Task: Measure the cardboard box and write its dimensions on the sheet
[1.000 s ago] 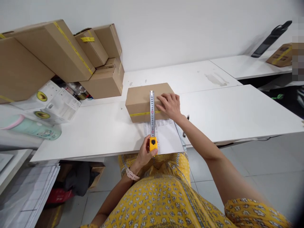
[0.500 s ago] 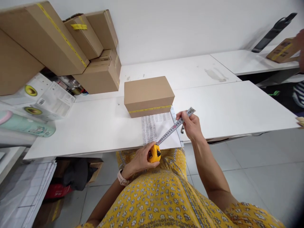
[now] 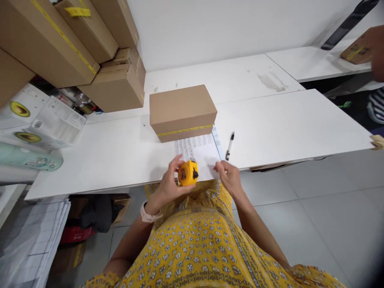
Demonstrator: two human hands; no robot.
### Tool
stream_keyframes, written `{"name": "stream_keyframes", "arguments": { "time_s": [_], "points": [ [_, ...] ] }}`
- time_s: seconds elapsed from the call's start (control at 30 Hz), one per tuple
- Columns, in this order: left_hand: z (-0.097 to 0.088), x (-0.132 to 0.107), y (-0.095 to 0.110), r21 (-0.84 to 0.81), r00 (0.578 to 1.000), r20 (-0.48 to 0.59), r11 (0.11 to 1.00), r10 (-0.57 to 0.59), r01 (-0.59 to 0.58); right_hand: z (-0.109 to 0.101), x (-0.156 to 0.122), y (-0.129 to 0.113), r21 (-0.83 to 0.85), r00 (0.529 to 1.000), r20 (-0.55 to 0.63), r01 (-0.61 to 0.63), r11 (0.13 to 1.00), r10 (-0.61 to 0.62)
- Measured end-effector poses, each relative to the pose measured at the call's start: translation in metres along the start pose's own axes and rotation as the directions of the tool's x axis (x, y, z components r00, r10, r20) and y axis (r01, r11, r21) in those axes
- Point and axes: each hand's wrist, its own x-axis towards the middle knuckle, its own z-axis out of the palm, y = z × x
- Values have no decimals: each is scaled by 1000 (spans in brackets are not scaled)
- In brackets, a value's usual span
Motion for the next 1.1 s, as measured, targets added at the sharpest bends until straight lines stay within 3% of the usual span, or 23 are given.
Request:
{"name": "stream_keyframes", "arguments": {
  "time_s": [0.07, 0.13, 0.2, 0.33, 0.43, 0.5, 0.57, 0.6, 0.67, 0.73, 0.83, 0.9, 1.0, 1.1],
  "points": [
    [-24, 28, 4, 151, 981, -123, 980, 151, -132, -11, 26, 18, -130, 971, -220, -128, 983, 97],
    [-48, 65, 8, 335, 937, -199, 918, 288, -211, -18, 55, 33, -261, 940, -303, -239, 935, 156],
    [-67, 105, 10, 492, 908, -220, 844, 358, -214, -19, 79, 43, -377, 937, -289, -301, 876, 198],
    [-84, 167, 0, 618, 926, -230, 780, 300, -99, -15, 102, 49, -550, 959, -195, -281, 787, 206],
    [-85, 191, -14, 622, 944, -209, 779, 256, -74, -16, 105, 57, -549, 976, -156, -216, 807, 155],
    [-83, 197, -20, 624, 943, -196, 776, 269, -91, -21, 104, 65, -419, 973, -179, -211, 883, 147],
    [-76, 194, -23, 631, 919, -227, 767, 322, -113, -30, 100, 71, -108, 953, -227, -232, 967, 203],
    [-70, 187, -24, 632, 900, -250, 764, 357, -127, -35, 97, 72, 105, 943, -228, -226, 969, 244],
    [-48, 166, -26, 618, 869, -271, 767, 414, -173, -43, 89, 68, 493, 942, -179, -163, 855, 283],
    [-17, 135, -31, 566, 887, -196, 787, 417, -245, -48, 80, 59, 692, 960, -129, -93, 716, 250],
    [30, 90, -46, 477, 960, 4, 843, 281, -248, -45, 70, 43, 739, 975, -103, -59, 672, 199],
    [51, 68, -58, 491, 976, 157, 846, 148, -208, -35, 70, 35, 718, 973, -107, -66, 692, 204],
    [61, 55, -67, 546, 960, 275, 816, 41, -191, -10, 76, 26, 686, 969, -81, -114, 718, 232],
    [60, 55, -68, 569, 960, 279, 800, 28, -188, 18, 82, 18, 699, 973, 76, -207, 684, 217]
  ]
}}
